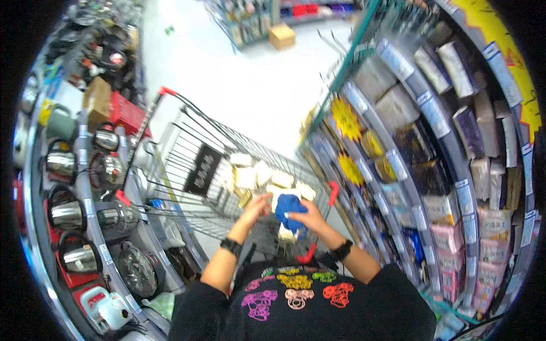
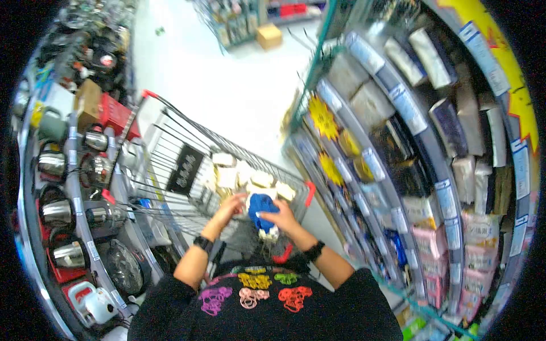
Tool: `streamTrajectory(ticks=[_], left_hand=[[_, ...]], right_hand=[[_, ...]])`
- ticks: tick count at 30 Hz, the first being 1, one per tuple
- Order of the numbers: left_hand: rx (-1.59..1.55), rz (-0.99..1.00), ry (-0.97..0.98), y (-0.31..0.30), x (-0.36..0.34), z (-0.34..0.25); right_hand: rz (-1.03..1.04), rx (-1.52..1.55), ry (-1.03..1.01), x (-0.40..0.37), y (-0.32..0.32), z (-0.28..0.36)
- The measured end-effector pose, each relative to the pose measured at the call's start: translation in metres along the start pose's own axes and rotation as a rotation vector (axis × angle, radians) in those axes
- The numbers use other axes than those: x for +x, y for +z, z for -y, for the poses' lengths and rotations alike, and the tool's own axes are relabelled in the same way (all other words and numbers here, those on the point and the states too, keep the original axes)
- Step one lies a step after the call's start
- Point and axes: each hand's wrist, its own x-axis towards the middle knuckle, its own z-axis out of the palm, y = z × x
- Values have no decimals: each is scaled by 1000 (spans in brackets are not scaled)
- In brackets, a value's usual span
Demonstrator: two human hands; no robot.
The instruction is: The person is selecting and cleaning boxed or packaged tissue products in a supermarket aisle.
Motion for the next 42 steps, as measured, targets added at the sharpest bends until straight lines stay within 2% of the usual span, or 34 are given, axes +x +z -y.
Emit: streamTrajectory(ticks=[2, 4, 6, 10, 14, 16, 20, 24, 25, 27, 31, 34, 35, 36, 38, 39, 42], left_hand=[[17, -82, 106, 20, -36, -22], [5, -85, 339, 38, -65, -30], [121, -112, 438, 61, -101, -44], [551, -336, 801, 112, -160, -61], [753, -393, 950, 140, -203, -72], [884, -399, 1025, 146, -213, -72], [951, -325, 1037, 141, -229, -75], [851, -157, 1053, 120, -245, -78], [846, -173, 1064, 113, -250, -77], [833, -216, 1090, 100, -257, -73], [779, -328, 994, 72, -275, -61], [542, -243, 907, 49, -269, -56], [265, -137, 841, 39, -258, -48], [14, -51, 791, 50, -270, -62], [-209, 71, 711, 45, -269, -67], [-235, 148, 718, 44, -267, -69], [-334, 257, 604, 53, -271, -72]], right_hand=[[142, 128, -38, -14, -8, 45], [194, 257, 76, -43, -15, 102], [250, 331, 73, -69, -24, 134], [335, 539, 130, -119, -40, 146], [445, 742, 193, -167, -55, 155], [529, 733, 185, -182, -56, 152], [671, 794, 134, -200, -46, 138], [892, 974, 79, -211, -8, 136], [855, 1050, 85, -215, 5, 134], [889, 983, 64, -209, 20, 140], [947, 862, 23, -198, 49, 150], [906, 644, -65, -183, 52, 158], [846, 616, -75, -184, 52, 169], [782, 687, -110, -195, 57, 194], [510, 610, -135, -202, 58, 215], [406, 473, -225, -199, 56, 216], [309, 43, -350, -213, 50, 222]])
